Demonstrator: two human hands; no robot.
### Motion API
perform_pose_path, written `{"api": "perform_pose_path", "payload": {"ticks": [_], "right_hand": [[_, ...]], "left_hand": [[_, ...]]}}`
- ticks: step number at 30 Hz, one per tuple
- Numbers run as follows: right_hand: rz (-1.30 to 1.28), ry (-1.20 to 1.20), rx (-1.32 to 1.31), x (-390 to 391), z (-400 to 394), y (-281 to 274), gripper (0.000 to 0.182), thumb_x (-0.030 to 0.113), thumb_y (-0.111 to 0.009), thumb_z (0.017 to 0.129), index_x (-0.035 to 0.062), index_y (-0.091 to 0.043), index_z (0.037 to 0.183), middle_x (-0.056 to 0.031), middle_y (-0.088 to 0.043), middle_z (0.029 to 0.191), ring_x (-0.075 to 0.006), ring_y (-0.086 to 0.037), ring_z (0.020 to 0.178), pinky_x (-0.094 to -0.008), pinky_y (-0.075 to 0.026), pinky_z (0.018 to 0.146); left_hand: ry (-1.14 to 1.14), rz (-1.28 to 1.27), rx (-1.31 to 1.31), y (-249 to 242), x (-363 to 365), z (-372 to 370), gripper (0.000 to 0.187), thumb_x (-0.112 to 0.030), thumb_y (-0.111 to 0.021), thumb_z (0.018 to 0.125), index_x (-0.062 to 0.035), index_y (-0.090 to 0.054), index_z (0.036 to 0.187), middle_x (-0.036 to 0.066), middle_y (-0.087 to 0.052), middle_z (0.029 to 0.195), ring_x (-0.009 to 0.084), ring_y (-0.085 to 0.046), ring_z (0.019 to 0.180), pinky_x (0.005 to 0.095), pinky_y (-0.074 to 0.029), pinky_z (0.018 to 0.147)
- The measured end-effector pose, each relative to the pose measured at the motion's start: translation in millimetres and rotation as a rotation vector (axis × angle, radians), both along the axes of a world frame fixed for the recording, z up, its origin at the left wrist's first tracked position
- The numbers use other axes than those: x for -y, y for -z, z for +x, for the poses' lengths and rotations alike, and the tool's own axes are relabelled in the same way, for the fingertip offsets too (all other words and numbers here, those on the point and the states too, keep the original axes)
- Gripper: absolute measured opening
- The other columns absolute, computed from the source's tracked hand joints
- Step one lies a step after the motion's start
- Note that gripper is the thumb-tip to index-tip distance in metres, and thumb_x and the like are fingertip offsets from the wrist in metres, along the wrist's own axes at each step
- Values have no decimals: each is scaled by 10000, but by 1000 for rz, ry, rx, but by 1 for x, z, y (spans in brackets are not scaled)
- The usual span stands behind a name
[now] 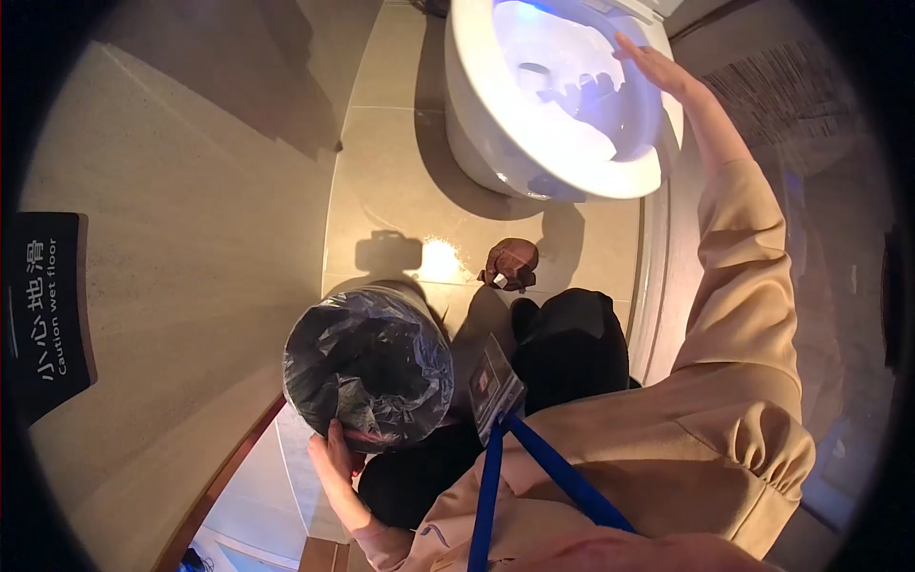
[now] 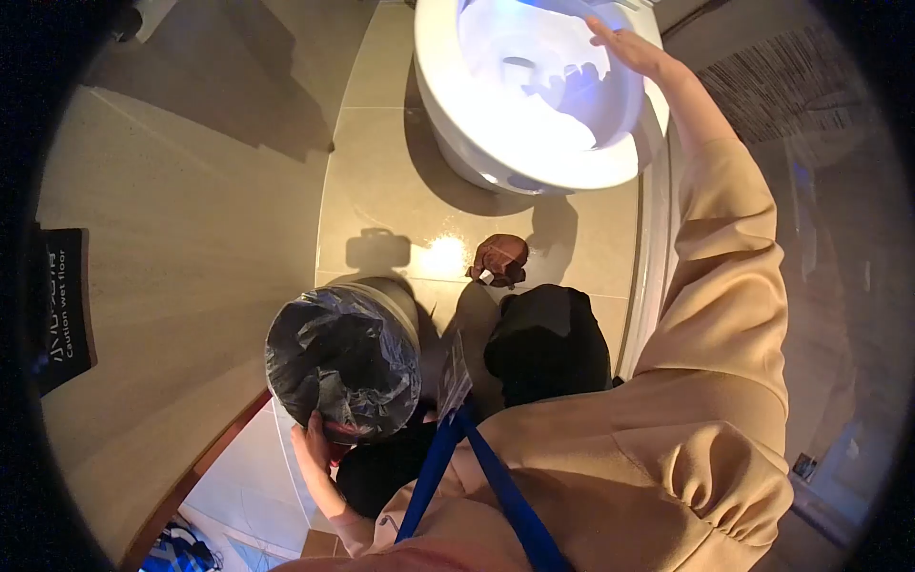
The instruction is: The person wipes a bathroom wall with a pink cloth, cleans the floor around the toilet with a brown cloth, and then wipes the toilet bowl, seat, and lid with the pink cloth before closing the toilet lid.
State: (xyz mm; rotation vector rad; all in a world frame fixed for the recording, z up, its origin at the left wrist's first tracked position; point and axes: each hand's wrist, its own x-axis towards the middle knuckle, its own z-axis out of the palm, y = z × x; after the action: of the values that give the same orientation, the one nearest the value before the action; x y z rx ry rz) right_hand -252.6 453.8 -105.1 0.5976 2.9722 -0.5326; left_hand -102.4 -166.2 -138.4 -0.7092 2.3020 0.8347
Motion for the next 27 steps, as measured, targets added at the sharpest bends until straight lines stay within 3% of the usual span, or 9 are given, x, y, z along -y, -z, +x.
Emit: {"api": "perform_pose_path", "payload": {"ticks": [6,9,11,16,18,19,22,23,27], "right_hand": [[53,299,154,9,-4,-26,591,518,-419,868,-12,-564,1086,-149,-611,1041,-250,-589,963,-322,-434,867],[373,17,-127,20,-4,-23,360,296,-545,867,-11,-562,1053,-107,-628,976,-189,-620,845,-286,-472,774],[485,-151,-318,62,-8,-26,394,124,-605,794,65,-459,1155,-196,-414,1279,-325,-482,1097,-383,-415,925],[580,-419,-592,143,-24,-50,429,107,-611,772,70,-482,1180,-213,-501,1170,-320,-523,1042,-368,-450,879],[104,18,-320,160,-33,-55,247,123,-590,795,35,-588,1025,-198,-611,938,-281,-605,872,-345,-494,757],[267,44,-338,176,-29,-63,141,123,-574,812,7,-625,875,-159,-634,758,-236,-625,714,-325,-497,651],[170,-372,-717,191,-19,-48,311,242,-532,863,-26,-540,1020,-163,-613,918,-238,-613,804,-318,-495,699],[11,-427,-774,198,-13,-39,219,58,-573,834,-12,-558,1041,-99,-629,943,-163,-608,846,-271,-460,782],[-339,-681,-468,284,19,16,107,81,-596,783,21,-578,871,-98,-619,820,-222,-608,736,-296,-478,681]], "left_hand": [[157,-66,-125,30,27,11,365,-244,-507,827,110,-587,793,263,-602,731,365,-604,743,437,-433,667],[179,-104,-90,26,27,9,366,-249,-515,826,107,-589,790,262,-601,729,363,-606,750,437,-432,668],[207,-154,-91,21,24,6,368,-254,-518,828,104,-591,790,260,-602,727,362,-607,750,434,-434,666],[79,-16,186,23,34,-3,429,-311,-535,837,106,-572,743,273,-587,711,408,-586,748,441,-428,645],[180,-54,41,32,35,0,433,-314,-537,836,106,-566,734,284,-576,705,424,-575,748,446,-425,640],[273,-103,-106,34,39,5,438,-317,-540,836,107,-561,726,294,-565,699,441,-564,747,452,-423,636],[349,-213,-34,38,39,4,428,-310,-526,840,92,-565,700,301,-556,702,445,-559,767,462,-422,636],[331,-218,-25,35,37,0,428,-310,-526,840,92,-565,700,301,-556,702,445,-559,767,462,-422,636],[257,-67,65,27,32,-7,351,-283,-510,846,44,-605,759,274,-576,731,417,-575,773,448,-437,649]]}}
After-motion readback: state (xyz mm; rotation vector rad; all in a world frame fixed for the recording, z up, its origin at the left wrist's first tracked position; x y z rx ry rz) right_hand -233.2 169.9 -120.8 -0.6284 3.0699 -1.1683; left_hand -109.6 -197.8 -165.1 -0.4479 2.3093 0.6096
